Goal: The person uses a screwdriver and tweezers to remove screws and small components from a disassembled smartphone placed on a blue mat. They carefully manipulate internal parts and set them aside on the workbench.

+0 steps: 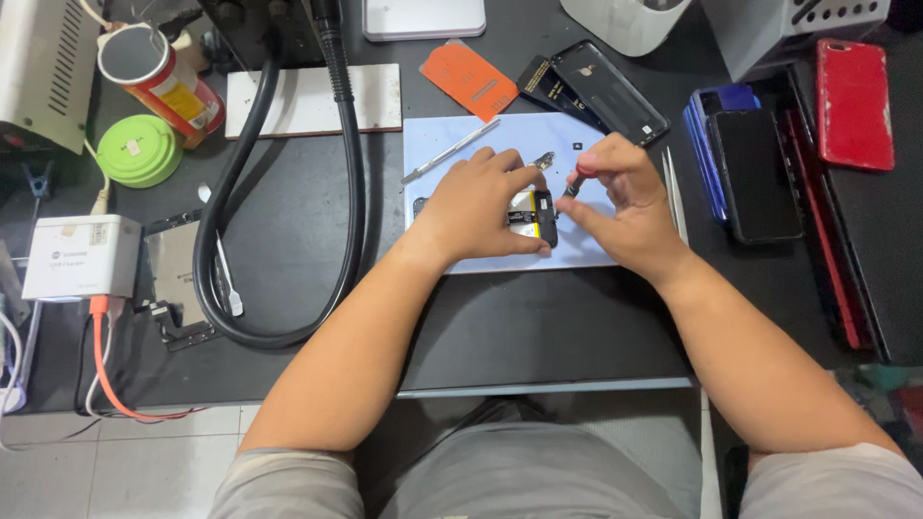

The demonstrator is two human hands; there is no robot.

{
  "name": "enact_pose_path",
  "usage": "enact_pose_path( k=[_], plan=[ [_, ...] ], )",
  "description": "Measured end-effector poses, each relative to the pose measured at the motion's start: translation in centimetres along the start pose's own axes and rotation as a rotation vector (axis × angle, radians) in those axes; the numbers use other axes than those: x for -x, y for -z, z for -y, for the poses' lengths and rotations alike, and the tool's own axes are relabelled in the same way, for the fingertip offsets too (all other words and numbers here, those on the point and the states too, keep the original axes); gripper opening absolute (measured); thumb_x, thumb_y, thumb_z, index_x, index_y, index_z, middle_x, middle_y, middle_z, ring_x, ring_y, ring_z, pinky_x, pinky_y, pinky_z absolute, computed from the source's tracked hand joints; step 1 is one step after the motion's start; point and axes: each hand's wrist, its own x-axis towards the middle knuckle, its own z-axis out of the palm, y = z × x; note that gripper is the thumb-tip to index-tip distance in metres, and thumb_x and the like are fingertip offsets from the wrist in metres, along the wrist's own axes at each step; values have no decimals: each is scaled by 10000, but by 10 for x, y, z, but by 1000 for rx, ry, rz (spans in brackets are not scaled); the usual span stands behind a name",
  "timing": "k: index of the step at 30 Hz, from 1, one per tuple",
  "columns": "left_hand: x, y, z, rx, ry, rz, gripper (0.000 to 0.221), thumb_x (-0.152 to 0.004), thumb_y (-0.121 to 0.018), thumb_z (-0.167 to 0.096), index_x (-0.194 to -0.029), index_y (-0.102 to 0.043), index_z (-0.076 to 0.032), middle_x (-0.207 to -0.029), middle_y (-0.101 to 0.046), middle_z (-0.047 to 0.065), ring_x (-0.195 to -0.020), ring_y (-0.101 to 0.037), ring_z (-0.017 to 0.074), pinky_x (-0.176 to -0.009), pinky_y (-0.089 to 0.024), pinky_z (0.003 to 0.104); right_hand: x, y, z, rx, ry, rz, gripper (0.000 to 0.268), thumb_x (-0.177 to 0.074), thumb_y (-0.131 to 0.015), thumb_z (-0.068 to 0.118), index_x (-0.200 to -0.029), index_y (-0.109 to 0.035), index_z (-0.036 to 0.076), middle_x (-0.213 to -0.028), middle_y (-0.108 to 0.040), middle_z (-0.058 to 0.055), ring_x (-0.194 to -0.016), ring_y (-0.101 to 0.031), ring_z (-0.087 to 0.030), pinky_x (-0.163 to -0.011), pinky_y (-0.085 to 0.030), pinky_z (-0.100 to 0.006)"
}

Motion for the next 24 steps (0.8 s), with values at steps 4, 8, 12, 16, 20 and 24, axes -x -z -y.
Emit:
enact_pose_path(
  k=[4,8,12,16,20,24],
  plan=[
    [0,-1,0,-10,-11,-28,694,-580,-918,-567,-1094,-707,-152,-1003,-633,62,-932,-588,311,-764,-487,442,3,2,0,-73,-128,18,425,-1028,-640,-136,-1341,-500,115,-1183,-605,-96,-1109,-660,-186,-1037,-553,-350],
    [0,0,0,-8,3,-11,676,-588,-917,-568,-1083,-706,-160,-1009,-635,61,-938,-591,312,-765,-489,442,-2,1,-2,-75,-33,72,451,-1003,-643,-100,-1349,-467,127,-1215,-566,-94,-1092,-615,-178,-1013,-524,-330],
    [1,0,-1,7,4,-20,669,-584,-917,-577,-1080,-713,-178,-1007,-633,64,-950,-596,314,-785,-488,448,-1,1,-3,-46,-23,25,424,-1031,-644,-99,-1337,-468,134,-1195,-485,-95,-1093,-568,-168,-997,-515,-316],
    [0,0,-1,-10,0,-20,694,-597,-911,-577,-1105,-702,-153,-1030,-633,70,-966,-597,320,-781,-490,446,-3,0,-3,-177,-68,21,404,-1048,-533,-75,-1359,-416,155,-1331,-513,-121,-1106,-628,-180,-1045,-542,-350],
    [1,0,-1,-1,0,-25,701,-591,-912,-580,-1111,-708,-156,-1024,-633,73,-961,-596,321,-785,-487,447,-1,-1,-1,-177,-59,-2,390,-1060,-546,-84,-1348,-418,145,-1352,-504,-148,-1043,-655,-186,-977,-547,-351],
    [0,0,-1,-4,6,-11,681,-599,-912,-578,-1094,-705,-159,-1023,-634,64,-968,-597,314,-783,-488,442,0,-2,-2,-140,3,-5,409,-1047,-564,-93,-1351,-406,129,-1339,-475,-165,-1143,-634,-217,-1052,-526,-381]
  ],
)
